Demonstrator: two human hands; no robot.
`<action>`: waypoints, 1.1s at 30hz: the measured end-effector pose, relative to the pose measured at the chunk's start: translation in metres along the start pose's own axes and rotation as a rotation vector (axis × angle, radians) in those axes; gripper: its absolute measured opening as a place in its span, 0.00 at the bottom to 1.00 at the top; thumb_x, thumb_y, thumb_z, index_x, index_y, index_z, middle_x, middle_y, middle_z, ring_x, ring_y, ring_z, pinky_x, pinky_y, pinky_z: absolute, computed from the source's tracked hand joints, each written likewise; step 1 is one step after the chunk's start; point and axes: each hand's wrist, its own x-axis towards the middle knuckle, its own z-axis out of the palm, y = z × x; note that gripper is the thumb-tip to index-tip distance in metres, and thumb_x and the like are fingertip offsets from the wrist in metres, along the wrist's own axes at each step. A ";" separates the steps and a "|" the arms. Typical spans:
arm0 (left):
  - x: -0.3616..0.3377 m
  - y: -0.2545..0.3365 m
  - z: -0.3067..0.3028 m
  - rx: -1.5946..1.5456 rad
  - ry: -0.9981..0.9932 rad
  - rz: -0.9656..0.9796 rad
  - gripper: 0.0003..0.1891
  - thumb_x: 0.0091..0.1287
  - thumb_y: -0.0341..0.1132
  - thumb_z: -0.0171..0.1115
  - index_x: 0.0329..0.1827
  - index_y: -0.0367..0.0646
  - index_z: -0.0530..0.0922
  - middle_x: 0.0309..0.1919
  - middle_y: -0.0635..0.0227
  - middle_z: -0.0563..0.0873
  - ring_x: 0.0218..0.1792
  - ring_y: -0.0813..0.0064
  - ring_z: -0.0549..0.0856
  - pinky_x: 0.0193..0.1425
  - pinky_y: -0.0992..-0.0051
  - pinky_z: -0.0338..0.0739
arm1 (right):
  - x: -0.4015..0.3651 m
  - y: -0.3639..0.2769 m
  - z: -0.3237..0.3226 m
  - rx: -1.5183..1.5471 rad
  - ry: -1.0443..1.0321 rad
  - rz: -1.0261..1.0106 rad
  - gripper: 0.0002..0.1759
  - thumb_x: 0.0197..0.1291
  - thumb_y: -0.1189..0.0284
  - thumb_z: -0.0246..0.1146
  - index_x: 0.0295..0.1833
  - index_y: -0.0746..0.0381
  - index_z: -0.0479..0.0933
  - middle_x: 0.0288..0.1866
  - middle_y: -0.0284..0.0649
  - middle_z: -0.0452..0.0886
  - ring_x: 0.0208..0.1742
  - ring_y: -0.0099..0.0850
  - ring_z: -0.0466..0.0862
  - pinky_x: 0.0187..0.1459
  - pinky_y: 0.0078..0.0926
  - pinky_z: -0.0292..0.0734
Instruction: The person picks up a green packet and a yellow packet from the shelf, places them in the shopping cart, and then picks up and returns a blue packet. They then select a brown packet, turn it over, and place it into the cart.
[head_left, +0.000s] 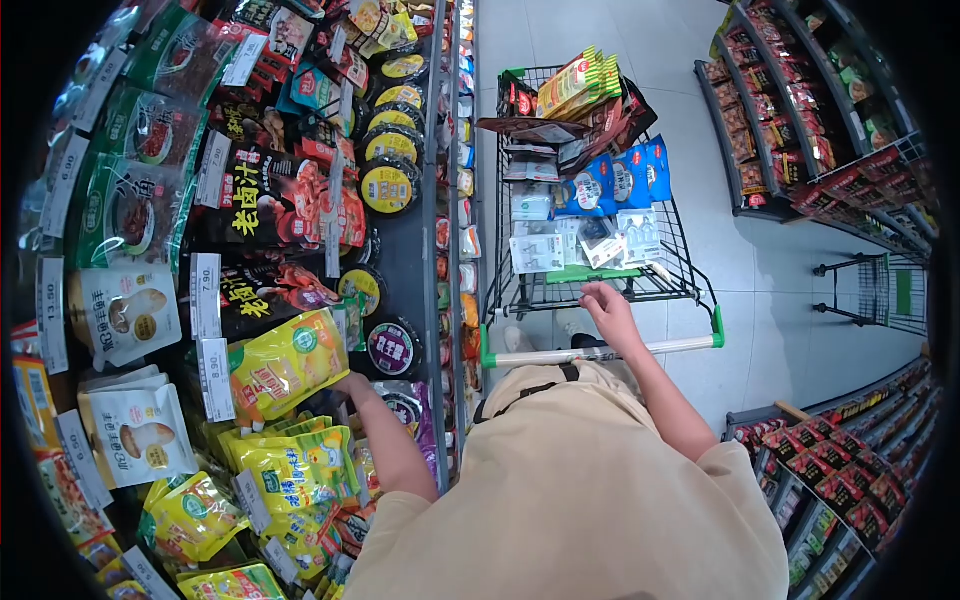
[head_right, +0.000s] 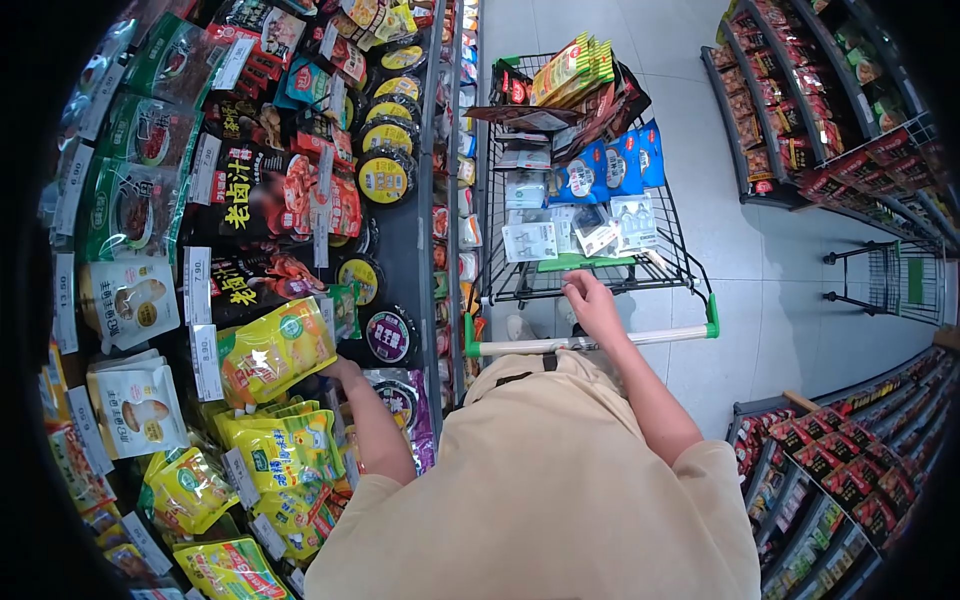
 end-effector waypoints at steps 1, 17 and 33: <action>-0.003 -0.007 -0.003 -0.015 0.022 0.004 0.23 0.69 0.27 0.63 0.66 0.38 0.70 0.62 0.61 0.76 0.59 0.65 0.78 0.50 0.66 0.82 | 0.000 -0.001 -0.001 0.001 0.005 -0.002 0.12 0.70 0.74 0.58 0.54 0.68 0.77 0.41 0.44 0.88 0.46 0.30 0.88 0.48 0.27 0.80; -0.258 0.032 0.115 0.419 -1.118 -0.350 0.24 0.78 0.42 0.54 0.71 0.38 0.70 0.64 0.59 0.78 0.60 0.72 0.79 0.61 0.70 0.77 | 0.011 0.015 -0.023 -0.459 0.003 -0.126 0.13 0.63 0.74 0.58 0.49 0.68 0.80 0.43 0.54 0.85 0.46 0.52 0.84 0.50 0.46 0.79; -0.298 0.042 0.125 1.009 -1.169 0.473 0.14 0.69 0.38 0.60 0.53 0.41 0.83 0.69 0.64 0.75 0.58 0.55 0.81 0.59 0.60 0.77 | 0.199 0.114 -0.050 0.049 0.170 0.275 0.27 0.60 0.69 0.65 0.64 0.65 0.72 0.55 0.45 0.80 0.48 0.36 0.82 0.36 0.34 0.83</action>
